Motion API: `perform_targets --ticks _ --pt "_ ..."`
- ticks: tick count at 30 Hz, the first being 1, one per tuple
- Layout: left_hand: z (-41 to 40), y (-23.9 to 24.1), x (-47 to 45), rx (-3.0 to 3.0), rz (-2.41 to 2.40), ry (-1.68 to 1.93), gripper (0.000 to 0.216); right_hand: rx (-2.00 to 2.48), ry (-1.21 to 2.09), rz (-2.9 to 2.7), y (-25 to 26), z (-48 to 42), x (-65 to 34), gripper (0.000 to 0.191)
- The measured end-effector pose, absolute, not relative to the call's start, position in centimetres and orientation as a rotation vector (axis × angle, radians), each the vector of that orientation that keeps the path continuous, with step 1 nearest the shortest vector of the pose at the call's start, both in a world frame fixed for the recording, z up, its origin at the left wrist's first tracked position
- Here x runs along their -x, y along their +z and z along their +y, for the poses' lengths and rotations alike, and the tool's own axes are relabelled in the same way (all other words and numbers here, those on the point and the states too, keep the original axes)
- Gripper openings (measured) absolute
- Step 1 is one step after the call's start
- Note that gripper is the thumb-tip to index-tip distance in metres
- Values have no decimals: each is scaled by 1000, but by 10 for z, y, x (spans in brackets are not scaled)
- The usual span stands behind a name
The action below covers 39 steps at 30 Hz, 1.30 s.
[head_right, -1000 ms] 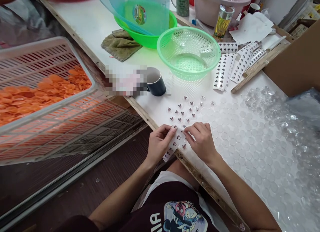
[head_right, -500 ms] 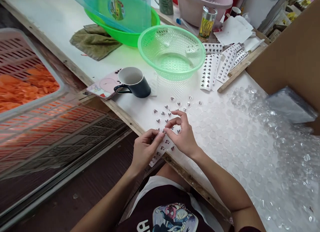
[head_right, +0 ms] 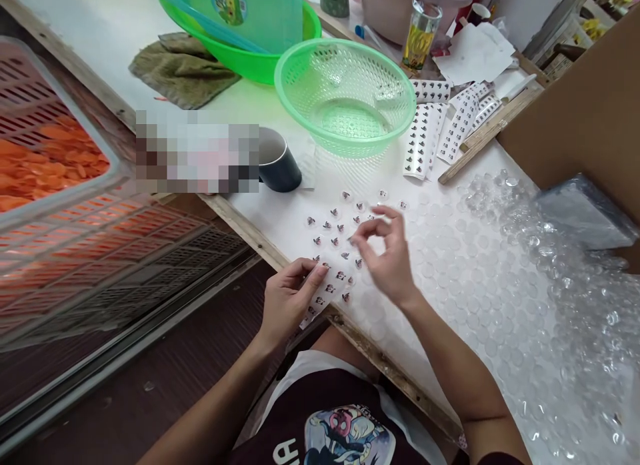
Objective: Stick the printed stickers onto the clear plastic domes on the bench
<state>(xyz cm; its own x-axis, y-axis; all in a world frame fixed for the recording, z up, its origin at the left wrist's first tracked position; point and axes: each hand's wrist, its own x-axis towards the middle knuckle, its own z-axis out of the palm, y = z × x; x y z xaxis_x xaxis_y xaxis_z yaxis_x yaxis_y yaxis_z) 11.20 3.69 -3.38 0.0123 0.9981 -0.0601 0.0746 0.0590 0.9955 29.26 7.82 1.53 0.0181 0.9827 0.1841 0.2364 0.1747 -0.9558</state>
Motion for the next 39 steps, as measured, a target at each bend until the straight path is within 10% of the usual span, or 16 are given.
perform_targets --ticks 24,27,39 --pt "37 -34 -109 -1246 1277 1120 25 1850 174 -1786 -28 147 -353 38" --pt "36 -34 -110 -1245 1274 1119 26 1794 293 -1643 -20 139 -359 14" --pt "37 -34 -110 -1270 1288 1122 26 1887 968 -1357 -20 134 -355 19"
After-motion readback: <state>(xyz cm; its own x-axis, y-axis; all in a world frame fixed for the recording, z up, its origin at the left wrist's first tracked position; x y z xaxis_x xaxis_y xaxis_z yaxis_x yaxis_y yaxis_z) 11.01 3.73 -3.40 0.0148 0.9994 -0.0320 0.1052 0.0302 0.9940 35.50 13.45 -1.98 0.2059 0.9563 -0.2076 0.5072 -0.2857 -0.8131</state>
